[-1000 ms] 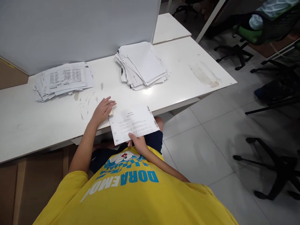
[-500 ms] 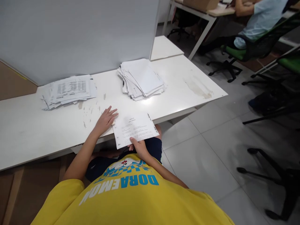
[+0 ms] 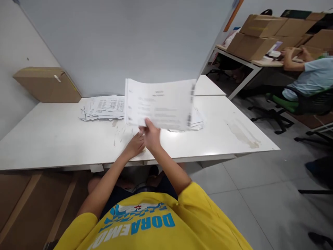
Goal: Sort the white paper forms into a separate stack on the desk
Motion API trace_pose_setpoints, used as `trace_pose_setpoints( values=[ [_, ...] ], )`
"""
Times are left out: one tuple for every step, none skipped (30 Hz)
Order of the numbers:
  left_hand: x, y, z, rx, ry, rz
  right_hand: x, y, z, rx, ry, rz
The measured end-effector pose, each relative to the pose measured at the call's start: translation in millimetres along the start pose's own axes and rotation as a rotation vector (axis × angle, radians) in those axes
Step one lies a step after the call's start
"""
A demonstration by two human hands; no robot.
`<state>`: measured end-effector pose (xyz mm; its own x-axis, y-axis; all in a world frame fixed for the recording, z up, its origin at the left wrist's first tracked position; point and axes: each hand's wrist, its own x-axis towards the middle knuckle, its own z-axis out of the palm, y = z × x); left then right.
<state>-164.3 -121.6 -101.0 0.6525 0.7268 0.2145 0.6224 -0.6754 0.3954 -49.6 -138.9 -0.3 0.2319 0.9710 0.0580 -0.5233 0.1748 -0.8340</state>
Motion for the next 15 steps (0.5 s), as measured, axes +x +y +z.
trace_pose_setpoints(
  values=[
    [0.1, -0.9, 1.9, 0.009, -0.01, -0.015, 20.3, 17.6, 32.2, 0.056, -0.035, 0.052],
    [0.1, -2.2, 4.0, 0.019, -0.024, -0.023, 38.7, 37.2, 64.7, 0.099, -0.068, 0.12],
    [-0.2, -3.8, 6.1, 0.032, -0.034, -0.031, 54.3, 57.6, 96.2, 0.124, -0.084, 0.206],
    [-0.8, -5.6, 8.1, 0.047, -0.045, -0.033, 66.7, 77.6, 125.2, 0.129, -0.076, 0.301],
    [-1.5, -7.3, 9.8, 0.061, -0.059, -0.035, 75.5, 96.2, 150.3, 0.12, -0.053, 0.405],
    [-2.4, -8.7, 11.2, 0.073, -0.069, -0.038, 80.8, 112.5, 170.7, 0.101, -0.038, 0.5],
    [-3.3, -9.5, 12.0, 0.08, -0.068, -0.044, 82.8, 125.7, 186.1, 0.085, -0.043, 0.563],
    [-4.2, -9.8, 12.1, 0.077, -0.05, -0.049, 82.1, 135.4, 196.5, 0.072, -0.058, 0.614],
    [-5.1, -9.4, 11.3, 0.069, -0.028, -0.049, 79.0, 141.2, 202.3, 0.064, -0.086, 0.646],
    [-6.0, -8.4, 9.6, 0.059, -0.007, -0.041, 73.9, 143.3, 204.2, 0.065, -0.123, 0.663],
    [-6.8, -6.9, 7.1, 0.048, 0.012, -0.029, 67.0, 141.9, 202.7, 0.074, -0.16, 0.671],
    [-7.5, -5.2, 3.8, 0.039, 0.023, -0.013, 58.6, 137.6, 198.0, 0.09, -0.196, 0.665],
    [-8.2, -3.5, 0.0, 0.033, 0.029, 0.001, 48.6, 131.3, 190.3, 0.116, -0.23, 0.649],
    [-8.7, -2.1, -3.8, 0.028, 0.032, 0.014, 37.0, 123.9, 179.5, 0.143, -0.282, 0.612],
    [-8.9, -1.3, -7.5, 0.022, 0.037, 0.025, 23.8, 116.5, 165.4, 0.16, -0.346, 0.547]
  ],
)
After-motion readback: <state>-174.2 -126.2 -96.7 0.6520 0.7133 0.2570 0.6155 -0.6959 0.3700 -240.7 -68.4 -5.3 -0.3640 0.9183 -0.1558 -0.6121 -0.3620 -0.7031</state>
